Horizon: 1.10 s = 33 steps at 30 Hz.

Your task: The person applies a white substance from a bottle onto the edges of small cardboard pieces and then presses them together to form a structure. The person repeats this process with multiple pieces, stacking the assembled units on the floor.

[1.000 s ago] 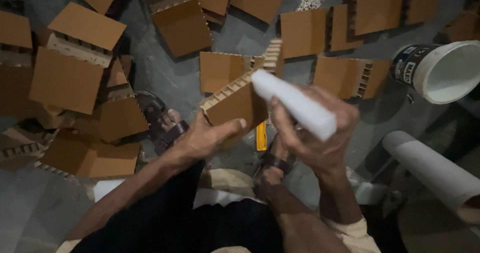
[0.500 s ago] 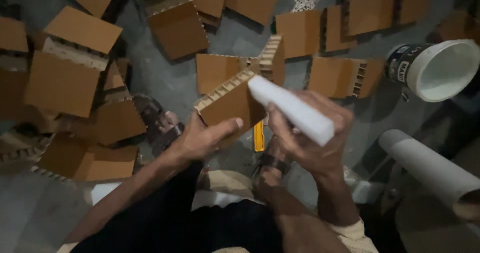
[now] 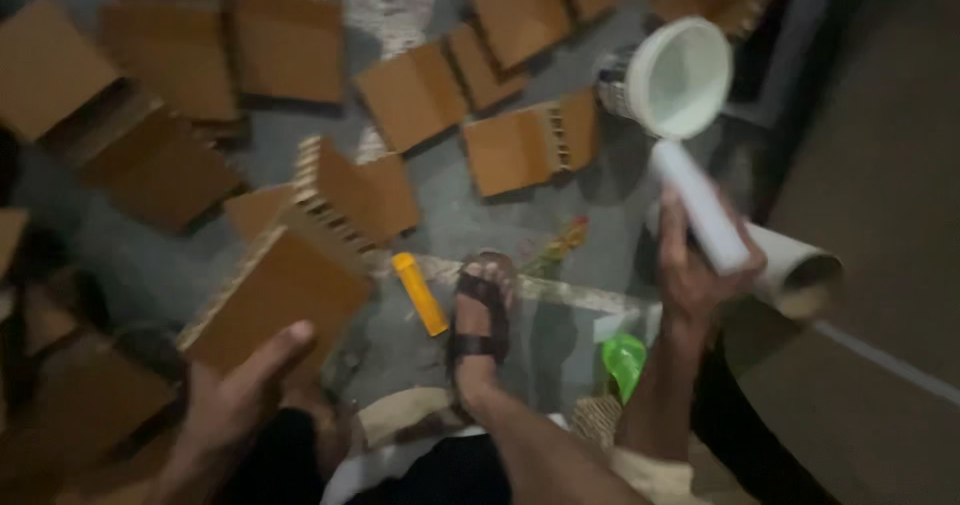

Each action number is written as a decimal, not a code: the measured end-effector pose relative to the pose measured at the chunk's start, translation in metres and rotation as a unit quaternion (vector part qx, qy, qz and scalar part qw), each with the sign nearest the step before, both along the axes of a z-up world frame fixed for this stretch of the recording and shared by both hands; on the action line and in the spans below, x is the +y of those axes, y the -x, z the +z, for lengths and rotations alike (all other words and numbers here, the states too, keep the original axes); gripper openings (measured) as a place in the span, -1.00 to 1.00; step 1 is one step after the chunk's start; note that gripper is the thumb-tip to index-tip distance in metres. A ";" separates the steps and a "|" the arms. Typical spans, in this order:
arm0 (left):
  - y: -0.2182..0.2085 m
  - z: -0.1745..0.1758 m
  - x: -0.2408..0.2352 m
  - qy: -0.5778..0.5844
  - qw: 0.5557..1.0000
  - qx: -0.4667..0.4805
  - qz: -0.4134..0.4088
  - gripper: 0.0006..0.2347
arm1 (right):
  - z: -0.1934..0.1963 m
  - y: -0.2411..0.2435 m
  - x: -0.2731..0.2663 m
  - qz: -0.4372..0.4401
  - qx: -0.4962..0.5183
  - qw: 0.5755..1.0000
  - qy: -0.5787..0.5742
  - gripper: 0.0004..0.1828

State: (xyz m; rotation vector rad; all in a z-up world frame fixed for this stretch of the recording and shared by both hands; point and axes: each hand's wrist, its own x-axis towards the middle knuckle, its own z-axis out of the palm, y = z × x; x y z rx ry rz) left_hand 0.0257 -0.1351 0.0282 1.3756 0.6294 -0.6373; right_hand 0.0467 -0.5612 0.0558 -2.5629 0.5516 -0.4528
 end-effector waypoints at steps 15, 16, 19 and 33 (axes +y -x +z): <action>-0.010 0.008 -0.021 -0.087 0.991 0.097 0.013 -0.66 | -0.084 0.004 -0.070 0.045 -0.008 0.997 0.062 -0.57; -0.014 0.011 -0.025 -0.087 0.992 0.094 0.015 -0.65 | -0.083 0.006 -0.070 0.061 -0.017 0.995 0.074 -0.54; -0.015 0.016 -0.028 -0.098 0.993 0.072 0.001 -0.66 | -0.083 0.007 -0.070 0.073 -0.035 0.995 0.049 -0.52; 0.007 -0.020 0.006 -0.243 0.906 -0.218 -0.269 -0.61 | -0.122 0.047 -0.066 0.054 -0.035 0.997 -0.033 -0.59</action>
